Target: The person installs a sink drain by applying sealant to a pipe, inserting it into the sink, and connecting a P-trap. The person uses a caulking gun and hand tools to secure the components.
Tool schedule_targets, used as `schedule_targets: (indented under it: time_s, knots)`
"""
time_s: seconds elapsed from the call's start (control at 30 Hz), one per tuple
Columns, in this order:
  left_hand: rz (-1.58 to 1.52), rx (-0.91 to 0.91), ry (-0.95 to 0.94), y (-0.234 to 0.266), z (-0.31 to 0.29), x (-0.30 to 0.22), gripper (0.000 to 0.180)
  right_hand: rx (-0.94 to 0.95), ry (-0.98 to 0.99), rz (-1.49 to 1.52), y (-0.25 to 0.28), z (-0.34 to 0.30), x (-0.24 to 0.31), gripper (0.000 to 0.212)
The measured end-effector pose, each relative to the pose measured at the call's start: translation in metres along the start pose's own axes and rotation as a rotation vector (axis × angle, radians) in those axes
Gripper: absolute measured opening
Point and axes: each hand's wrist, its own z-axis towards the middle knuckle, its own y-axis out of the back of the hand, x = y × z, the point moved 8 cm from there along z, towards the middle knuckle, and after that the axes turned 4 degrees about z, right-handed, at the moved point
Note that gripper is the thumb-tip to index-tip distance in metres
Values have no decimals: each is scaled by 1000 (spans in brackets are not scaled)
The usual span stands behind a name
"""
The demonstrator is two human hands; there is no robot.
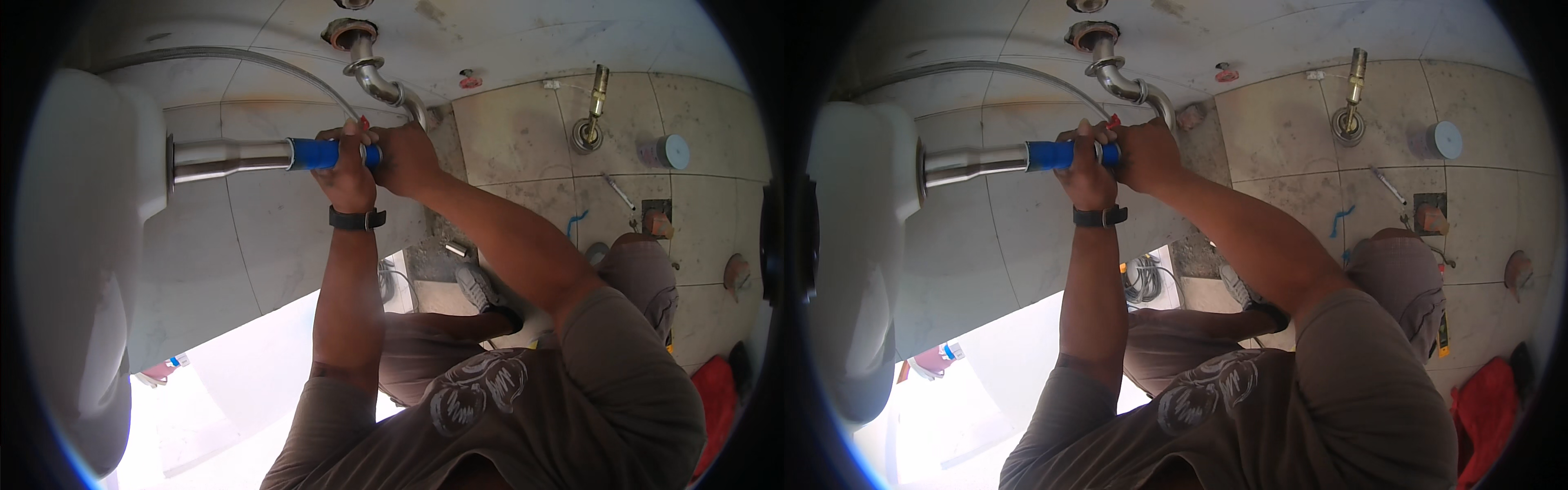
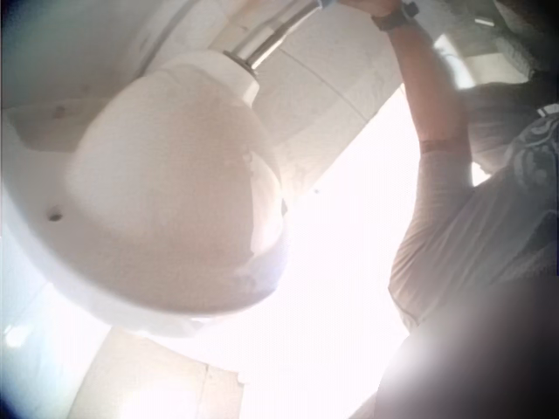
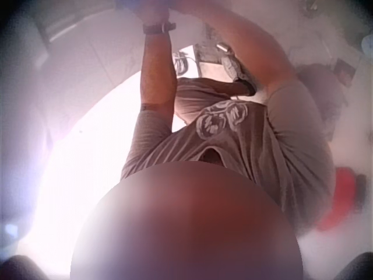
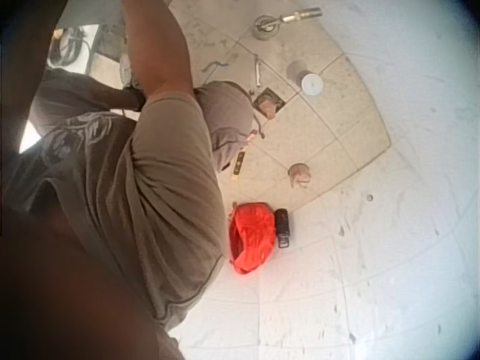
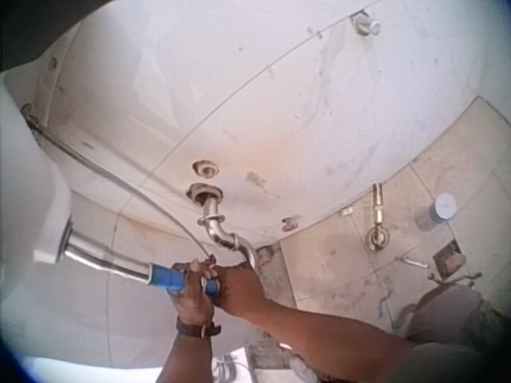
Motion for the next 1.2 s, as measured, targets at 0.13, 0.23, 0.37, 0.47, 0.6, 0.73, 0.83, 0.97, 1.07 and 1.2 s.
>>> schedule_targets:
  time_s: [0.13,0.23,0.37,0.47,0.6,0.73,0.83,0.97,1.07,1.2]
  knots:
    - [-14,47,22,0,0,1,18,-80,59,246,4,2,3,17]
    - [-14,62,22,-2,0,3,19,-72,49,151,4,1,2,17]
    - [5,34,10,1,0,3,20,-24,-1,55,2,0,4,20]
    - [98,55,15,4,0,4,20,-72,22,55,8,-1,11,20]
    - [53,66,33,8,-6,11,30,33,-35,172,9,2,8,22]
    - [-61,145,161,-4,-37,34,51,196,-80,371,16,-2,1,31]
    - [-36,113,303,-5,-51,55,52,288,-86,603,30,3,-7,40]
    - [58,60,159,-6,-50,54,50,-7,-341,488,63,25,-59,52]
    - [6,-2,150,-9,-49,58,52,-87,-25,-91,58,45,-37,59]
    - [-101,-63,234,-15,-46,70,41,138,-269,35,25,60,-52,54]
